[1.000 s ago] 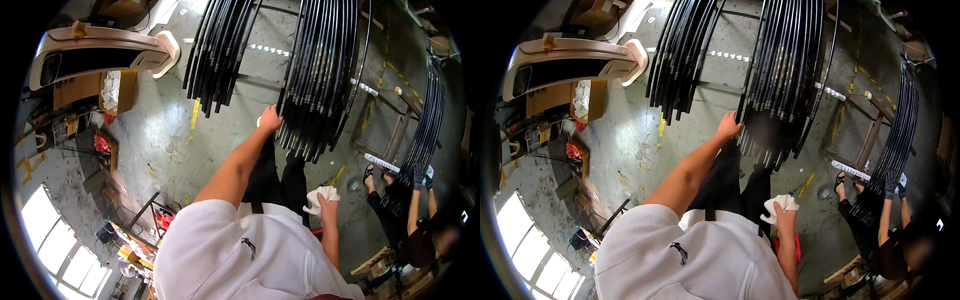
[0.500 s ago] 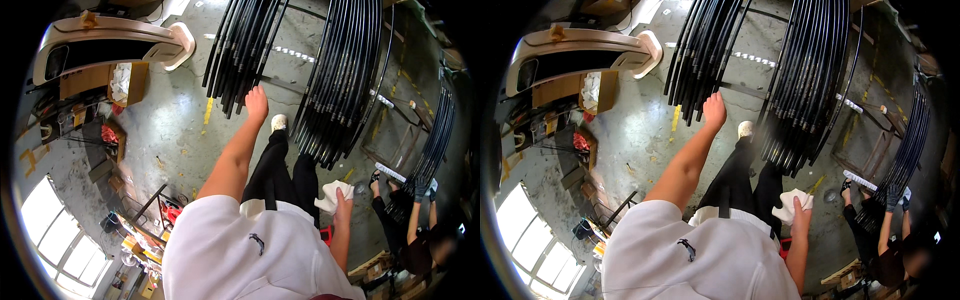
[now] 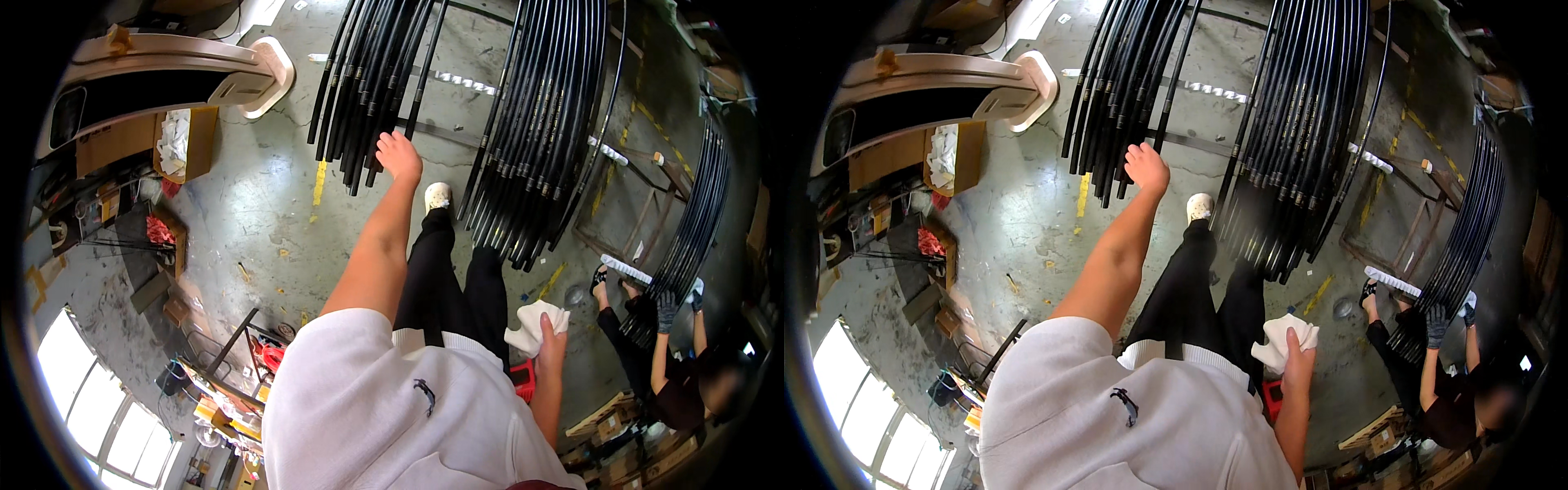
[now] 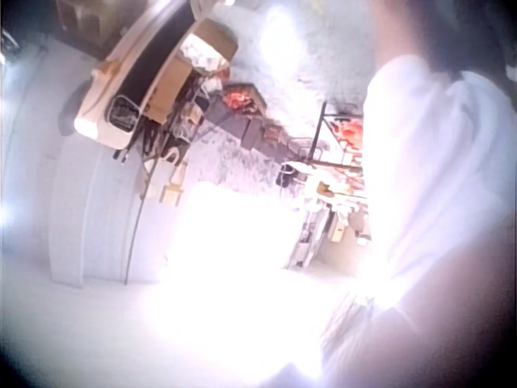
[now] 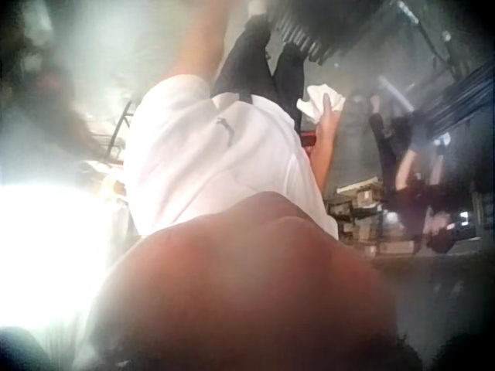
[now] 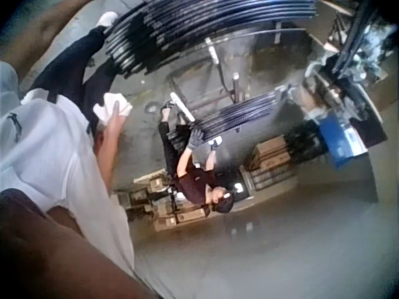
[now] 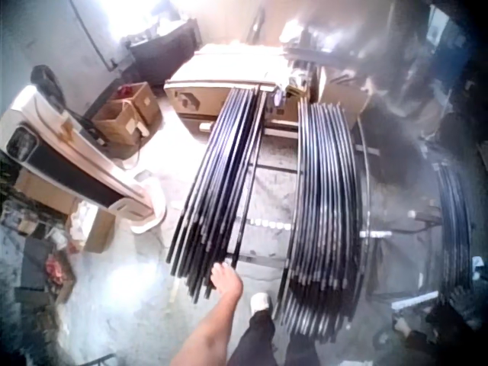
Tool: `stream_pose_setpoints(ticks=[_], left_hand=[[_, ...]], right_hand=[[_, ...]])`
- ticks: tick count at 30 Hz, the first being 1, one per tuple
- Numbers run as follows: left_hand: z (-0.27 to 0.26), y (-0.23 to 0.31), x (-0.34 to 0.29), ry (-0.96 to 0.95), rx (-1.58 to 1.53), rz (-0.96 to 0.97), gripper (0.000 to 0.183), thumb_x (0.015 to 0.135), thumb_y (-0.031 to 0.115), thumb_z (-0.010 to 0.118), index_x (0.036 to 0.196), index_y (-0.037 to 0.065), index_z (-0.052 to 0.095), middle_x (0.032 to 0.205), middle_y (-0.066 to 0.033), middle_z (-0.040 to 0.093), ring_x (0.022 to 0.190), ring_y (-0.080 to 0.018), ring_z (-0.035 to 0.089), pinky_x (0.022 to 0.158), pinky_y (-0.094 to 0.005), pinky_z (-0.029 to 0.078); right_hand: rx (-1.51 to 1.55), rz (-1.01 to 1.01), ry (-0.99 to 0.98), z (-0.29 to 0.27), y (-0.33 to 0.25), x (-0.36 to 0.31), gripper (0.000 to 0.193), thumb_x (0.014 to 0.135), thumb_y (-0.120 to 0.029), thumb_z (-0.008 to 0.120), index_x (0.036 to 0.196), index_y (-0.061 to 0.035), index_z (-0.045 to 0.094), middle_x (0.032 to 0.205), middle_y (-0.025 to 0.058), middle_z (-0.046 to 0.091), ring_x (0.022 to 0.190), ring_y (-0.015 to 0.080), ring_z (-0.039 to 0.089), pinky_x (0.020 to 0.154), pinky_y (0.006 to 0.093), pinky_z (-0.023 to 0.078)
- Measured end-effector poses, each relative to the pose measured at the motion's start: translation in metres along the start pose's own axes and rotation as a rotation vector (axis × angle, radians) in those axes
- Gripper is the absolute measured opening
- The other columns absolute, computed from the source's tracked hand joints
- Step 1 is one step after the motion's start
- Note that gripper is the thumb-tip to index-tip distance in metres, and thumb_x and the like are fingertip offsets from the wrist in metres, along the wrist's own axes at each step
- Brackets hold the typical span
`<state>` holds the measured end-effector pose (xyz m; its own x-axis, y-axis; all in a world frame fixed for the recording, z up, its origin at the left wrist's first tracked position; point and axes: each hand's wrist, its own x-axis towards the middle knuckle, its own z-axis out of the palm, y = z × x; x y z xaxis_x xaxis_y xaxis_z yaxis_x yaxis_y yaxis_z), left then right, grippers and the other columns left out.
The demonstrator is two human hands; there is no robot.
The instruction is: The person cleans long black poles by sliding a cloth along the length of each pole and then places them onto a storage rack.
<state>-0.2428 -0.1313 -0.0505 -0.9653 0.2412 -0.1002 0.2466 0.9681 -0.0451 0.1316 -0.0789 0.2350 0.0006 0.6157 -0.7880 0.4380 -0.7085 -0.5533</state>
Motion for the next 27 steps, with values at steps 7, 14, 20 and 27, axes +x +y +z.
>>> stream_pose_setpoints(ticks=[7, 14, 20, 27], left_hand=[[-0.052, -0.015, -0.046, -0.305, -0.608, 0.057, 0.03, 0.089, 0.032, 0.049, 0.093, 0.002, 0.048, 0.073, -0.0199, 0.062, 0.068, -0.0402, 0.06, 0.059, -0.0492, 0.045], [-0.187, -0.038, -0.133, -0.47, -1.011, 0.14, 0.028, 0.088, 0.025, 0.054, 0.098, -0.001, 0.051, 0.071, -0.0224, 0.059, 0.068, -0.0413, 0.057, 0.058, -0.0446, 0.043], [-0.293, -0.026, -0.176, -0.353, -0.796, 0.548, 0.029, 0.084, 0.019, 0.055, 0.105, -0.001, 0.048, 0.082, -0.0228, 0.06, 0.074, -0.0434, 0.057, 0.063, -0.0475, 0.045], [-0.324, -0.057, -0.184, -0.222, -0.748, 0.871, 0.032, 0.085, 0.022, 0.057, 0.11, 0.003, 0.049, 0.082, -0.0224, 0.061, 0.071, -0.0441, 0.057, 0.061, -0.0485, 0.046]], right_hand=[[0.184, 0.071, 0.047, 0.012, -0.002, -0.001, 0.051, 0.091, -0.033, 0.051, 0.126, 0.001, 0.042, 0.119, 0.0107, 0.053, 0.105, 0.021, 0.054, 0.089, 0.0334, 0.044], [0.424, -0.044, -0.389, 0.052, -0.053, 0.005, 0.049, 0.096, -0.034, 0.039, 0.129, 0.0018, 0.038, 0.126, 0.0124, 0.049, 0.114, 0.0213, 0.05, 0.096, 0.0329, 0.039], [0.375, -0.231, -0.6, 0.138, -0.082, -0.025, 0.034, 0.09, -0.032, 0.053, 0.107, -0.0028, 0.054, 0.099, 0.0022, 0.057, 0.085, 0.0106, 0.053, 0.075, 0.027, 0.044], [0.835, -0.24, -0.413, 0.164, -0.137, -0.058, 0.03, 0.079, -0.022, 0.07, 0.099, -0.0092, 0.053, 0.088, -0.0009, 0.056, 0.08, 0.0119, 0.056, 0.068, 0.0271, 0.047]])
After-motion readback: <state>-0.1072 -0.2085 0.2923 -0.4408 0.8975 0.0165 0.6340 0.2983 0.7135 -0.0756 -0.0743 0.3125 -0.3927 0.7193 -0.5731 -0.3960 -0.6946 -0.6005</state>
